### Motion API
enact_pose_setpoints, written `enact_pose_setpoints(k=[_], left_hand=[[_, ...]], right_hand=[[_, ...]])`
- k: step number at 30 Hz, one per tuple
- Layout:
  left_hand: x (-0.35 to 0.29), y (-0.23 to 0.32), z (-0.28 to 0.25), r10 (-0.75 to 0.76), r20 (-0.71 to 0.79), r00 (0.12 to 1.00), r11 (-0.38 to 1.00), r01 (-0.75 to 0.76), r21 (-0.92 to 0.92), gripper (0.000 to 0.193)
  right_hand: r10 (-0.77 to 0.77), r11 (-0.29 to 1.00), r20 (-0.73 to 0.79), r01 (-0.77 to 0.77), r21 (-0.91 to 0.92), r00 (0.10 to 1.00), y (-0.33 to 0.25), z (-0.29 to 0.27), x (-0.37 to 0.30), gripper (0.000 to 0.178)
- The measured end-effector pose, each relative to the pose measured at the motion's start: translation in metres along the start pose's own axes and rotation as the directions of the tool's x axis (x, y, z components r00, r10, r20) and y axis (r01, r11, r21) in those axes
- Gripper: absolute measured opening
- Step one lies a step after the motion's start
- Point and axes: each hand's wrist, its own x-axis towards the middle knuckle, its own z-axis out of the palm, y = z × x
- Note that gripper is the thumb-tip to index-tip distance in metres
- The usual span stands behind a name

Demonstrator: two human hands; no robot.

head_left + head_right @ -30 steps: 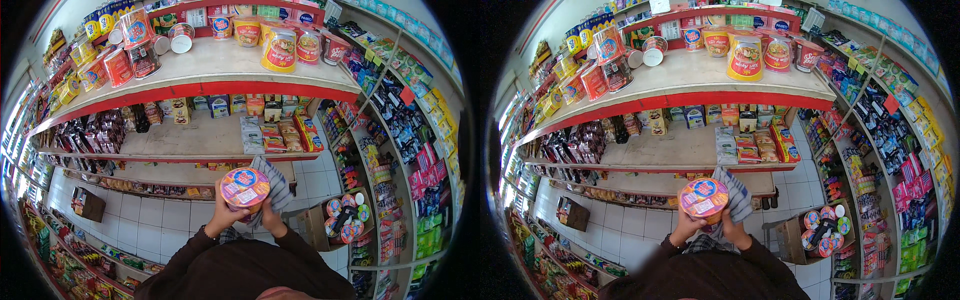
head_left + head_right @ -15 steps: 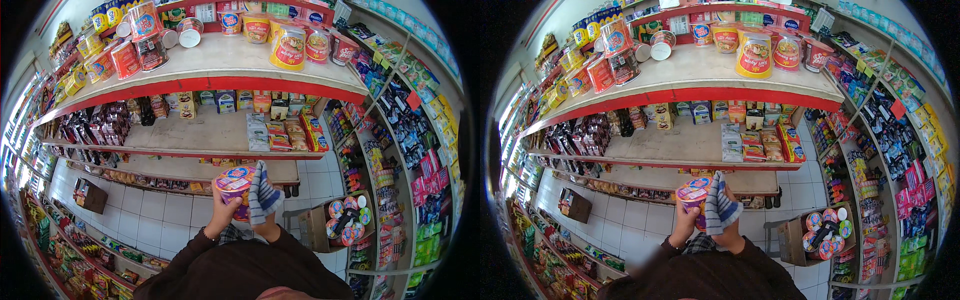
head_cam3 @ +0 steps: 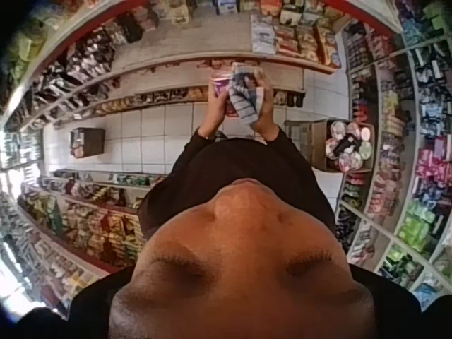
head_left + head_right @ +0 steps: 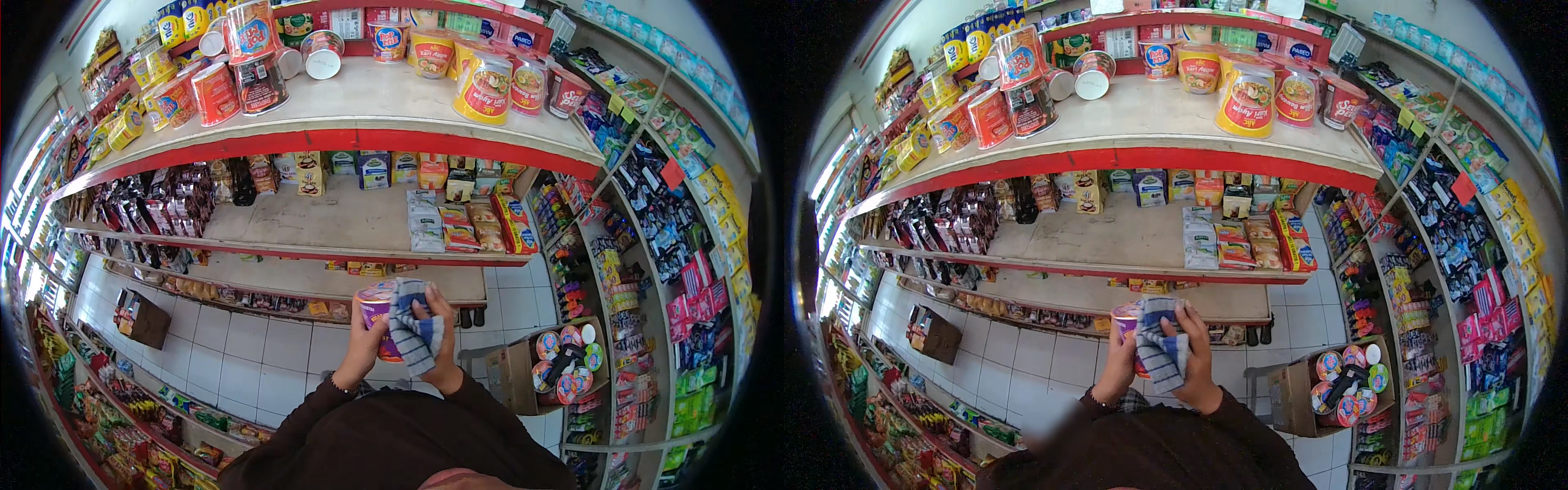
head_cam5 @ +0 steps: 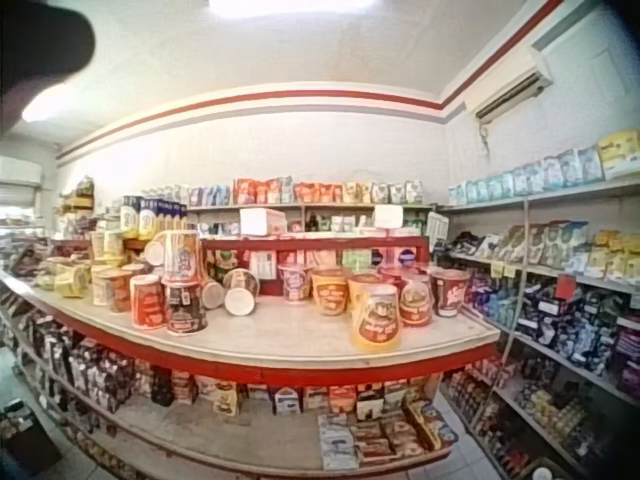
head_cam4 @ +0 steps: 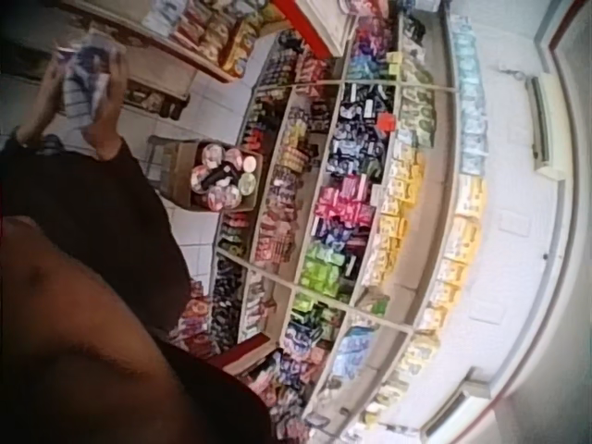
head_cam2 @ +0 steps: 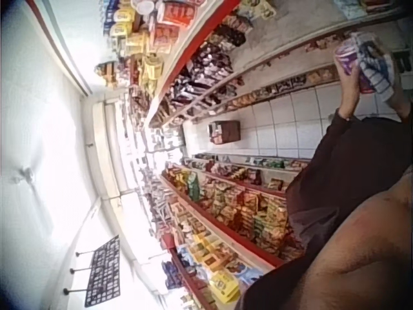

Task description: Wiping down instant noodle cups on a store shelf using a cloth.

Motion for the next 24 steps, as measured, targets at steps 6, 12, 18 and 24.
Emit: enact_pose_setpoints(k=[6,12,18,24], left_hand=[[0.029,0.042,-0.023,0.092,-0.016,0.996,0.991,-0.093,-0.097,0.053],[0.036,0.092,-0.061,0.238,-0.023,0.971,0.965,-0.234,0.121,0.057],[0.034,0.1,-0.109,0.062,0.002,0.998,0.993,-0.061,-0.101,0.058],[0.05,0.136,-0.152,0.129,-0.146,0.981,0.978,-0.15,-0.145,0.057]], right_hand=[[-0.28,0.942,0.187,0.307,-0.139,0.942,-0.008,0.037,-0.014,0.044],[-0.331,0.939,0.064,0.335,-0.073,0.942,-0.009,0.094,0.004,0.035],[0.117,0.963,-0.052,-0.101,0.249,0.992,-0.037,0.152,0.055,0.041],[-0.24,0.97,0.168,0.231,0.071,0.956,-0.043,0.191,0.017,0.051]])
